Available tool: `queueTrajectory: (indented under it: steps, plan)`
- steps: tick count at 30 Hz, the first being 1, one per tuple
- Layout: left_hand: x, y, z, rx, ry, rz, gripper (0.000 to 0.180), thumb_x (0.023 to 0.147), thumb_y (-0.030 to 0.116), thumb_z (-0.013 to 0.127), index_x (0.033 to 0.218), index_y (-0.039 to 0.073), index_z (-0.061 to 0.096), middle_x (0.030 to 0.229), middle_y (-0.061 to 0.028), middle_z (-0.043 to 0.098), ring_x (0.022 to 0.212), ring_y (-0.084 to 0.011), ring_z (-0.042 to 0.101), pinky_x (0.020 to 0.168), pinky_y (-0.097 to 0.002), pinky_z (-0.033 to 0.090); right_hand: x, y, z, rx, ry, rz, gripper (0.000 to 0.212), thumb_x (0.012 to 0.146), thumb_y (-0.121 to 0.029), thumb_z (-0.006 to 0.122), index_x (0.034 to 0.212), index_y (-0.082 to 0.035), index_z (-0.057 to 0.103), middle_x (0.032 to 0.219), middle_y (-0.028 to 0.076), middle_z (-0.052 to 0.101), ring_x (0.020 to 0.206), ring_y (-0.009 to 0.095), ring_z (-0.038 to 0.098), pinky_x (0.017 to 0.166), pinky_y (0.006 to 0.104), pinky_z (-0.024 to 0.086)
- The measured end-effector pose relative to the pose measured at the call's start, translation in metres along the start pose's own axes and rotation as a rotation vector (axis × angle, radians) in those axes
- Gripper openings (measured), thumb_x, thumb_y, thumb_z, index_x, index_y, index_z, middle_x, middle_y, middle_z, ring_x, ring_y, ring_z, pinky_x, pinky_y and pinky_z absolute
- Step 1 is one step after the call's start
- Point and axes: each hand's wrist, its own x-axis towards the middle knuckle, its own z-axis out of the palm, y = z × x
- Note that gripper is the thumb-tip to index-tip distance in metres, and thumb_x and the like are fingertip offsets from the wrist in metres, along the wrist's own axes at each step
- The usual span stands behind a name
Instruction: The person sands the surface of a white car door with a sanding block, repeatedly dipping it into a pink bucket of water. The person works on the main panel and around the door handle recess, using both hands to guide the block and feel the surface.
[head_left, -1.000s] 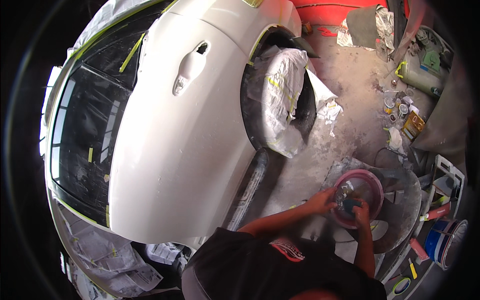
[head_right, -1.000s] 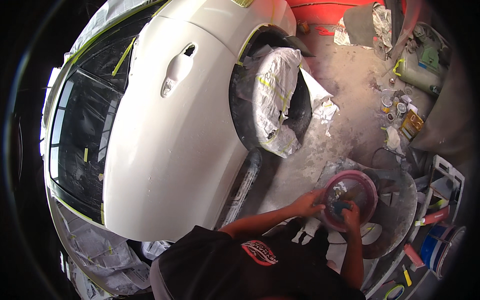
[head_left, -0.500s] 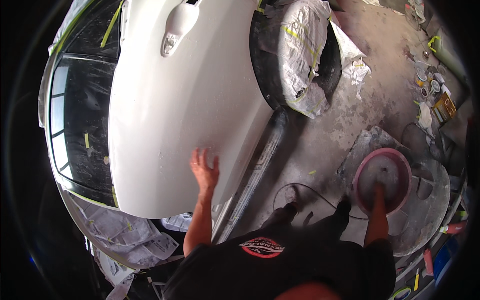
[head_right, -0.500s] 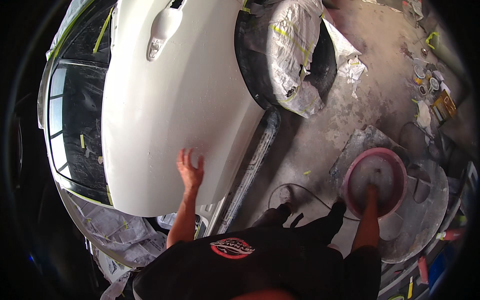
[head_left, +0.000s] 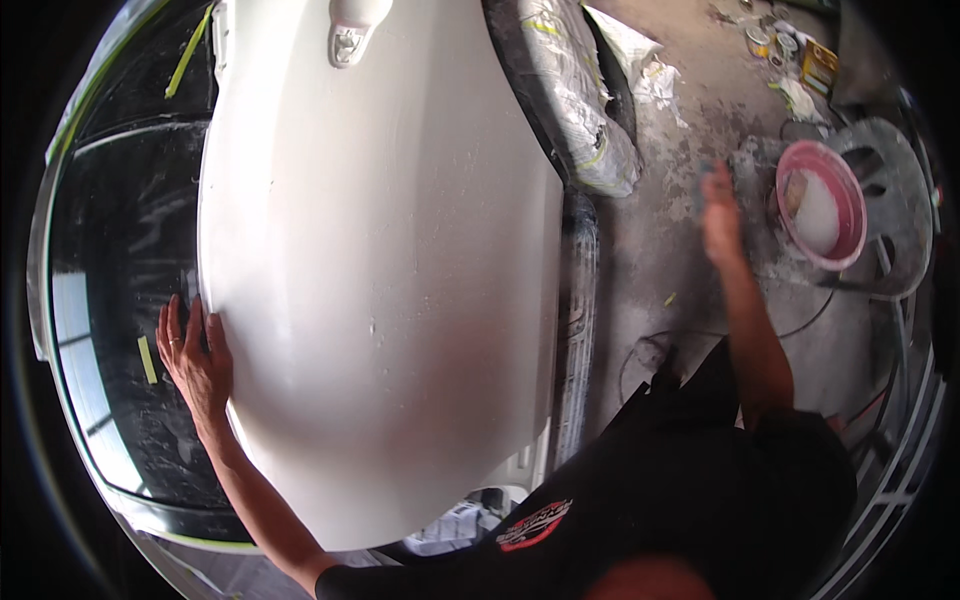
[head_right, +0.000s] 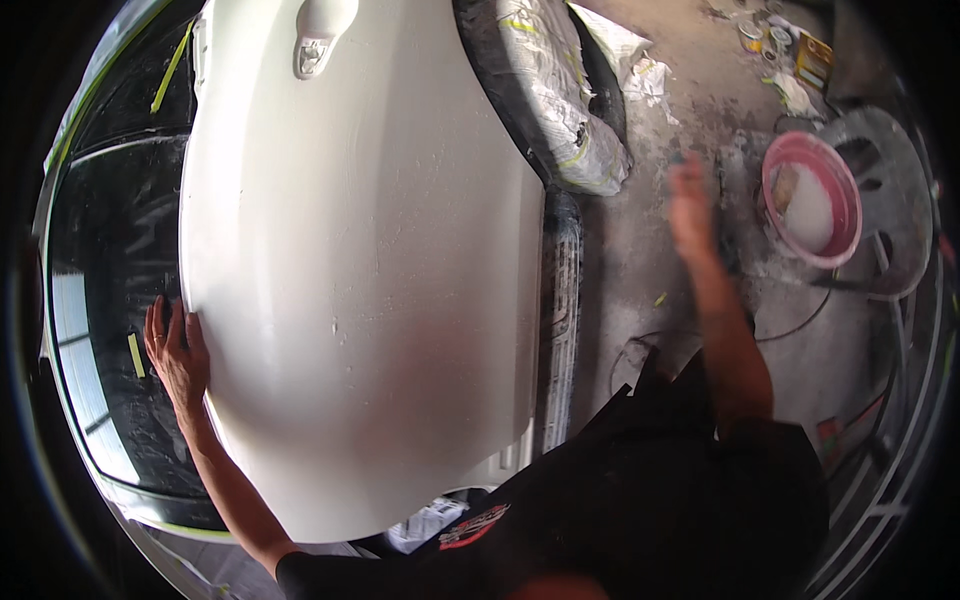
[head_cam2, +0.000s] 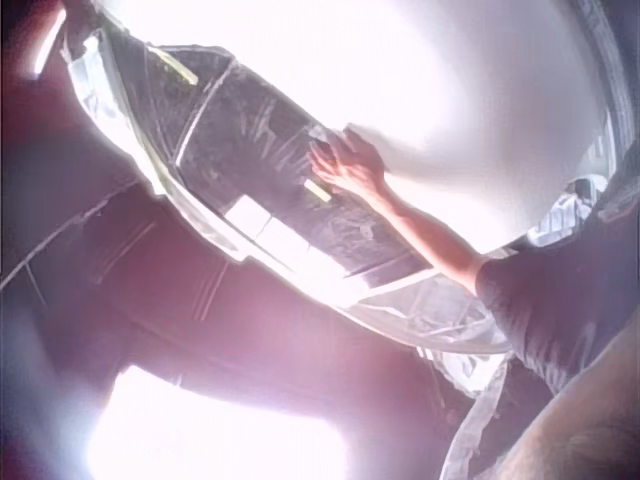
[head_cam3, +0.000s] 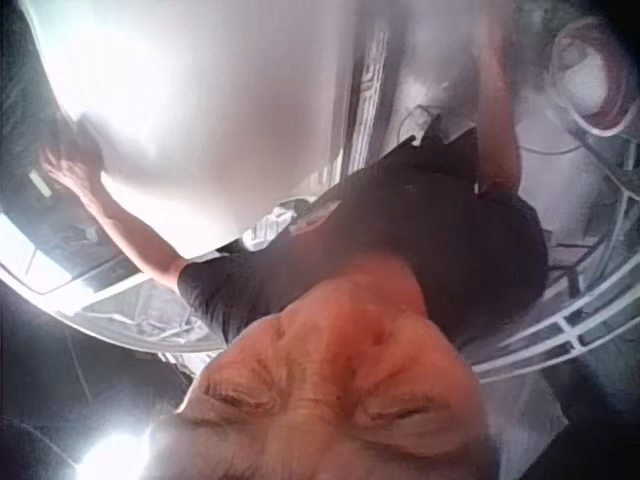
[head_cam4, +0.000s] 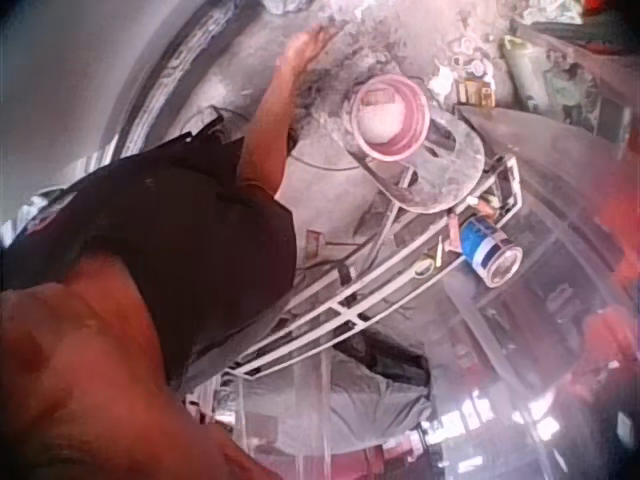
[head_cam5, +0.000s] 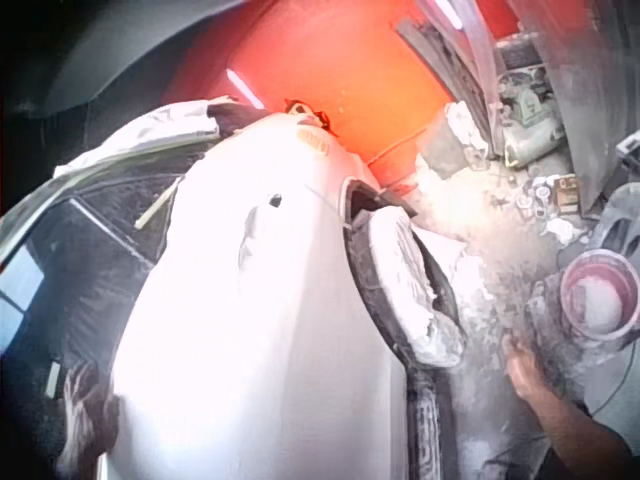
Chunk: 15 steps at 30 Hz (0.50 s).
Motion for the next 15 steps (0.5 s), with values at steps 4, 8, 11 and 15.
queueTrajectory:
  steps: [4,8,11,15]
  plan:
    - [-0.012,-0.029,0.014,-0.135,-0.062,0.043,0.034,0.096,0.025,0.052,0.116,-0.002,0.061,0.138,-0.0187,0.05,0.133,-0.0356,0.041,0.113,-0.0475,0.026,-0.108,-0.084,0.199,0.119,-0.171,0.013,0.076,0.101,-0.051,0.031,0.151,0.002,0.007,0.154,0.026,0.021,0.142,0.036,0.028,0.114,0.0368,0.027]
    - [-0.011,-0.03,0.001,-0.183,-0.044,0.047,0.028,0.095,0.023,0.055,0.106,-0.002,0.059,0.137,-0.0198,0.051,0.13,-0.0363,0.043,0.11,-0.0478,0.03,-0.181,-0.113,0.306,0.381,-0.375,-0.307,0.075,0.102,-0.044,0.028,0.147,0.013,0.005,0.153,0.034,0.008,0.144,0.045,0.007,0.119,0.0476,0.008]
    - [-0.015,-0.056,0.014,-0.085,0.106,0.067,0.029,0.095,0.023,0.056,0.112,-0.001,0.06,0.122,-0.0191,0.059,0.114,-0.0364,0.053,0.099,-0.0452,0.04,-0.256,-0.112,0.318,0.207,-0.324,-0.62,0.074,0.102,-0.041,0.032,0.149,0.008,0.004,0.154,0.032,0.002,0.145,0.044,0.007,0.119,0.0496,0.01]
    - [0.035,-0.012,0.034,-0.367,0.076,-0.083,0.039,0.099,0.029,0.049,0.124,0.0,0.056,0.119,-0.0213,0.059,0.113,-0.0368,0.053,0.098,-0.0448,0.041,-0.332,-0.058,0.274,0.114,-0.472,-0.712,0.078,0.099,-0.041,0.039,0.151,0.0,-0.001,0.156,0.026,0.001,0.145,0.042,0.007,0.118,0.0496,0.012]
